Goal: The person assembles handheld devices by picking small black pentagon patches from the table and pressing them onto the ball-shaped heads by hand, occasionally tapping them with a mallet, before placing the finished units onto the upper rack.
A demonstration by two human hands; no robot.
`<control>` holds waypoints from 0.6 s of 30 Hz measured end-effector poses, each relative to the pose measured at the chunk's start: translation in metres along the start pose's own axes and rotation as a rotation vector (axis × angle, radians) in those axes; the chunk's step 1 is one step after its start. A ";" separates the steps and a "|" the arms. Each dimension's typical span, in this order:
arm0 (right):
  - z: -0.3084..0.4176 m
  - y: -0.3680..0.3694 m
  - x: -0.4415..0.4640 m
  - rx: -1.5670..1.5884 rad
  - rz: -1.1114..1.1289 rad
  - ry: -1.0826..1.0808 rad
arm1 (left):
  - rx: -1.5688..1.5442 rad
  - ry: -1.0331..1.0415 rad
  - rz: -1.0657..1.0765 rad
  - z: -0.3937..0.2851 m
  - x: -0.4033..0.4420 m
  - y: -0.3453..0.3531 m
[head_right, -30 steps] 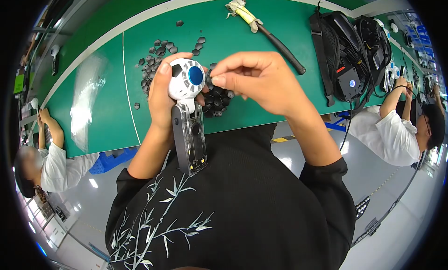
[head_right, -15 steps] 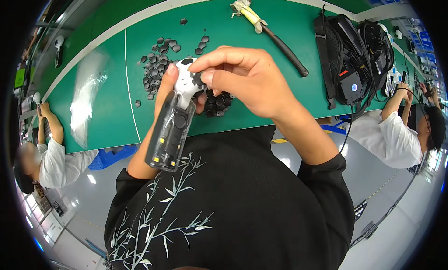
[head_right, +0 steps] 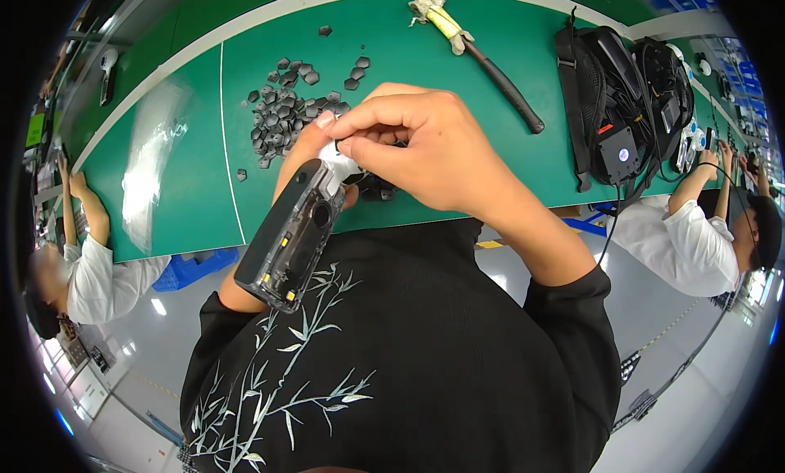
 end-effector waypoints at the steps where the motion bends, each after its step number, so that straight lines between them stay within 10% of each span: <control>1: -0.002 0.001 0.001 0.017 0.021 0.041 | -0.024 -0.009 0.008 0.001 -0.001 0.001; 18: -0.028 0.004 0.010 0.305 0.063 0.202 | -0.253 -0.095 0.084 0.008 0.007 0.004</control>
Point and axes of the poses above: each hand's wrist, its own x-axis towards the middle knuckle, its own y-axis out of the palm, z = x × y, the point moved 8 cm from there along x, towards the middle knuckle, and after that the axes turned 9 degrees about y, right-handed, at the moved point
